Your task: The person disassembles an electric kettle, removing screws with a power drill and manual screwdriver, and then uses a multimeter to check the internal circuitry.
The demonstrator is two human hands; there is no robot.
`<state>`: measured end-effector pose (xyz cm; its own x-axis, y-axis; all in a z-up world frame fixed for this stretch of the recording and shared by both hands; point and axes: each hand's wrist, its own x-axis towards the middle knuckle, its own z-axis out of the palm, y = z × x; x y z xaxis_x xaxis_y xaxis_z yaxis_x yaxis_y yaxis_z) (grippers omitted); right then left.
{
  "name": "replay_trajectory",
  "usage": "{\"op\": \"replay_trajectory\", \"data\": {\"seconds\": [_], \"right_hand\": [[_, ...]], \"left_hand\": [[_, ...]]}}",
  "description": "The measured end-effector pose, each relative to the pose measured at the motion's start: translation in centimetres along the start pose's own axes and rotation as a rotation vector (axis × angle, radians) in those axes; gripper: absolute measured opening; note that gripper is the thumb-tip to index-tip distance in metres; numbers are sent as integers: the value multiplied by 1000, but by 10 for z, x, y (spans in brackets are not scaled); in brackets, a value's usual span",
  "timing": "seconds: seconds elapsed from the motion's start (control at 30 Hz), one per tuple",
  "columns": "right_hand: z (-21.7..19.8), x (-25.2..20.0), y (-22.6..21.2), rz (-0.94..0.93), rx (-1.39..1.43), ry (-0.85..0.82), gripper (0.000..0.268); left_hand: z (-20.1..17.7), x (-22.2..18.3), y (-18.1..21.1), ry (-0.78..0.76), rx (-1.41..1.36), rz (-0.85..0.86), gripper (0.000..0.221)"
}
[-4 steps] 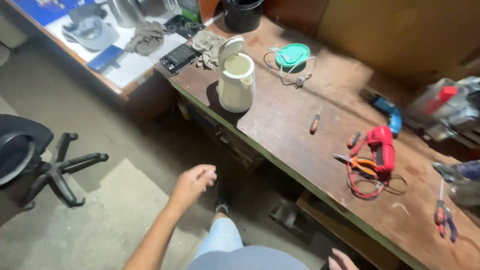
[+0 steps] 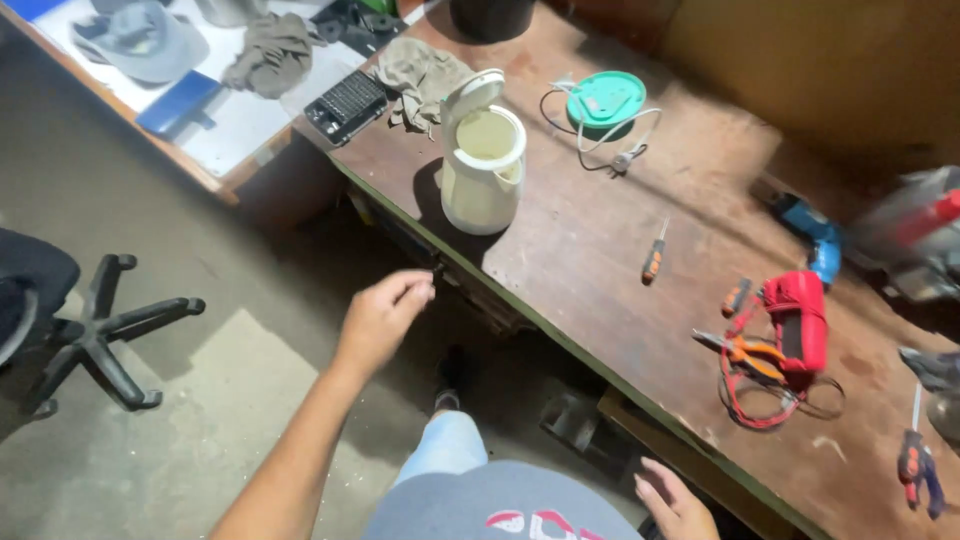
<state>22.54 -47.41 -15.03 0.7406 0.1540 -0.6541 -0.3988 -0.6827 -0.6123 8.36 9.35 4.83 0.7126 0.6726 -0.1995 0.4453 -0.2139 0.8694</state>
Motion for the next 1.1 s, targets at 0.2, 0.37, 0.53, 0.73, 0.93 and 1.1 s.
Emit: {"op": "replay_trajectory", "data": {"seconds": [0.2,0.37,0.53,0.73,0.93,1.1], "right_hand": [[49,36,-182,-124,-333,-109,51],[72,41,-356,-151,-528,-161,58],[81,52,-446,-167,-479,-229,54],[87,85,-455,-296,-514,-310,50],[104,135,-442,-222,-350,-413,54],[151,207,-413,-140,-13,-476,58]], "left_hand": [[-27,163,68,79,23,278,42],[-23,242,90,20,4,584,65],[6,244,82,-69,148,816,22],[30,205,71,-176,442,613,39],[69,210,106,-122,710,412,133],[73,239,95,117,772,487,121]]}}
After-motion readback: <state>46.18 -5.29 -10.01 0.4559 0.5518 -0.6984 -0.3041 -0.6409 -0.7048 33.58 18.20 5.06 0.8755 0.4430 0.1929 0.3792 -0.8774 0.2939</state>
